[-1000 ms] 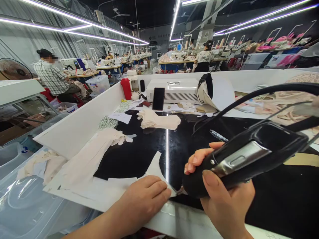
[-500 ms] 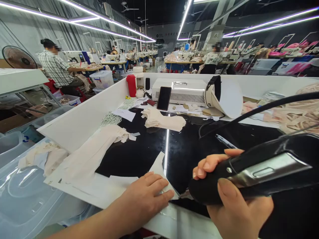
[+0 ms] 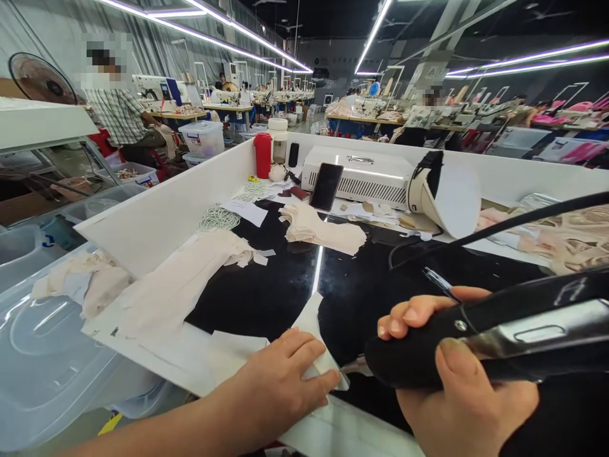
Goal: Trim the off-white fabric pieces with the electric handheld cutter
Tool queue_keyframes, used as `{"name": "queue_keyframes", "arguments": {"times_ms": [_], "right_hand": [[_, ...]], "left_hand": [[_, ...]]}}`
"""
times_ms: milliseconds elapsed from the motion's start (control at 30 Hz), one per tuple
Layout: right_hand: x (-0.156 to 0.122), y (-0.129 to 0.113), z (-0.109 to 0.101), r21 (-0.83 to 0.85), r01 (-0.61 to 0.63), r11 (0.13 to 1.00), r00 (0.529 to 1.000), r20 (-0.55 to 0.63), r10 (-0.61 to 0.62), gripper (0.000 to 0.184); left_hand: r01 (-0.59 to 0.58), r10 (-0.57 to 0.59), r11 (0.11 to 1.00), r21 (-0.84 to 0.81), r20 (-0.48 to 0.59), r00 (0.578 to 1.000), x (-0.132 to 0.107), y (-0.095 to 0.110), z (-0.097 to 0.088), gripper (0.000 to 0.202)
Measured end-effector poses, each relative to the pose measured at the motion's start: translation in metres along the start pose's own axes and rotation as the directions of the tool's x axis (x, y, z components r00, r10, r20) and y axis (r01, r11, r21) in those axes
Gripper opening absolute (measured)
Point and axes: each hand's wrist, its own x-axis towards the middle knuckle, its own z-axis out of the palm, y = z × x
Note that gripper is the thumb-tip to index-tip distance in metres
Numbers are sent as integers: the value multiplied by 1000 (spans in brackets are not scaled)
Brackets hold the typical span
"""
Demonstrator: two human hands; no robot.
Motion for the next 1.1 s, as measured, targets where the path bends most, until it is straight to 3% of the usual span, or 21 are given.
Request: {"name": "queue_keyframes", "arguments": {"times_ms": [267, 533, 733, 900, 1100], "right_hand": [[2, 0, 3, -17, -1, 1000, 1000, 15, 1, 36], [5, 7, 8, -11, 6, 1000, 1000, 7, -6, 37], [2, 4, 8, -32, -18, 999, 1000, 23, 18, 36], [-1, -1, 7, -34, -22, 999, 999, 23, 23, 39], [-4, -4, 6, -27, -6, 1000, 1000, -7, 6, 46]], "left_hand": [[76, -78, 996, -50, -32, 996, -5, 0, 7, 21], [77, -78, 994, -75, -18, 997, -4, -1, 6, 22], [87, -88, 996, -25, -6, 996, -5, 5, 11, 41], [114, -109, 993, 31, -127, 986, -15, 20, 22, 51], [6, -6, 1000, -5, -78, 997, -3, 4, 3, 33]]}}
